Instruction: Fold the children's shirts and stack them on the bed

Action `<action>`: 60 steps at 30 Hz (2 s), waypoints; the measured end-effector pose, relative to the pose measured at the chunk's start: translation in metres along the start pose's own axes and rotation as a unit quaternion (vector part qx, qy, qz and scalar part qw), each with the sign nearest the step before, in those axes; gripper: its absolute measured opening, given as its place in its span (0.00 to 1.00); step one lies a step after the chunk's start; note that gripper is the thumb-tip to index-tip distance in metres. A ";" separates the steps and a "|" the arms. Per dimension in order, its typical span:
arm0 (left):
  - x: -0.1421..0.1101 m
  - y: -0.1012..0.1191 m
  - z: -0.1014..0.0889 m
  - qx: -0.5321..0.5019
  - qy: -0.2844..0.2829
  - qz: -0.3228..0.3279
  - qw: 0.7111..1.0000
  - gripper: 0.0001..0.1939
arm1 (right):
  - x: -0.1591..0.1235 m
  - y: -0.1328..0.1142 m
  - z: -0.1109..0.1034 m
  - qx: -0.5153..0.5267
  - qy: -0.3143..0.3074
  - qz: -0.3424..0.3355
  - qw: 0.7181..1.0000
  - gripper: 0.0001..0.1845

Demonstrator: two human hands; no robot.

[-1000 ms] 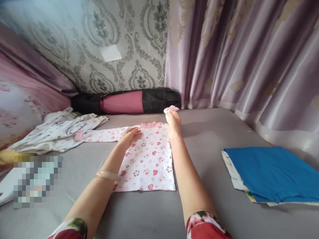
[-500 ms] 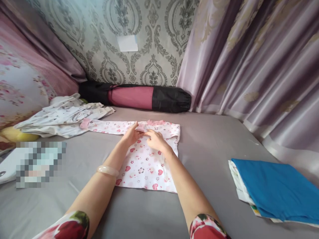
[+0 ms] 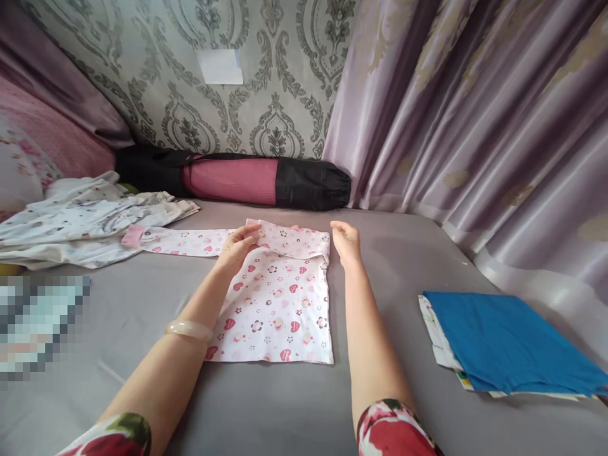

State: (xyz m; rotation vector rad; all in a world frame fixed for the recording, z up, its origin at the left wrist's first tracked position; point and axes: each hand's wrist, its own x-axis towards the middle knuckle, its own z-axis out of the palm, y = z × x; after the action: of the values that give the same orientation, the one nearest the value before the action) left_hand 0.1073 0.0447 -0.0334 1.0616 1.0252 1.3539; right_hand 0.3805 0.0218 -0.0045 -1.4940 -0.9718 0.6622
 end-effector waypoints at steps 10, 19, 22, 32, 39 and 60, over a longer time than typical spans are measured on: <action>0.005 -0.005 -0.019 0.109 0.109 -0.003 0.988 0.17 | -0.016 0.005 0.021 -0.300 -0.120 -0.068 0.944 0.27; 0.001 -0.004 -0.020 0.349 0.094 0.055 0.931 0.13 | -0.046 0.012 0.039 -0.501 -0.231 -0.143 0.822 0.31; 0.001 -0.004 -0.020 0.402 0.089 0.072 0.909 0.14 | -0.049 0.014 0.041 -0.520 -0.237 -0.163 0.805 0.31; 0.002 -0.011 -0.022 0.454 0.066 0.109 0.882 0.14 | -0.051 0.013 0.042 -0.530 -0.246 -0.138 0.800 0.30; 0.003 -0.013 -0.023 0.439 0.062 0.112 0.889 0.14 | -0.044 0.018 0.040 -0.526 -0.221 -0.112 0.813 0.31; -0.002 -0.012 -0.019 0.502 0.036 0.109 0.857 0.11 | -0.036 0.031 0.038 -0.549 -0.167 -0.052 0.817 0.37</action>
State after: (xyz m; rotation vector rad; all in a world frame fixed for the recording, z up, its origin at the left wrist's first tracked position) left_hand 0.0913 0.0433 -0.0497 1.9425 1.7886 0.9898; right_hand 0.3374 0.0108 -0.0456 -2.3270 -1.8825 0.2402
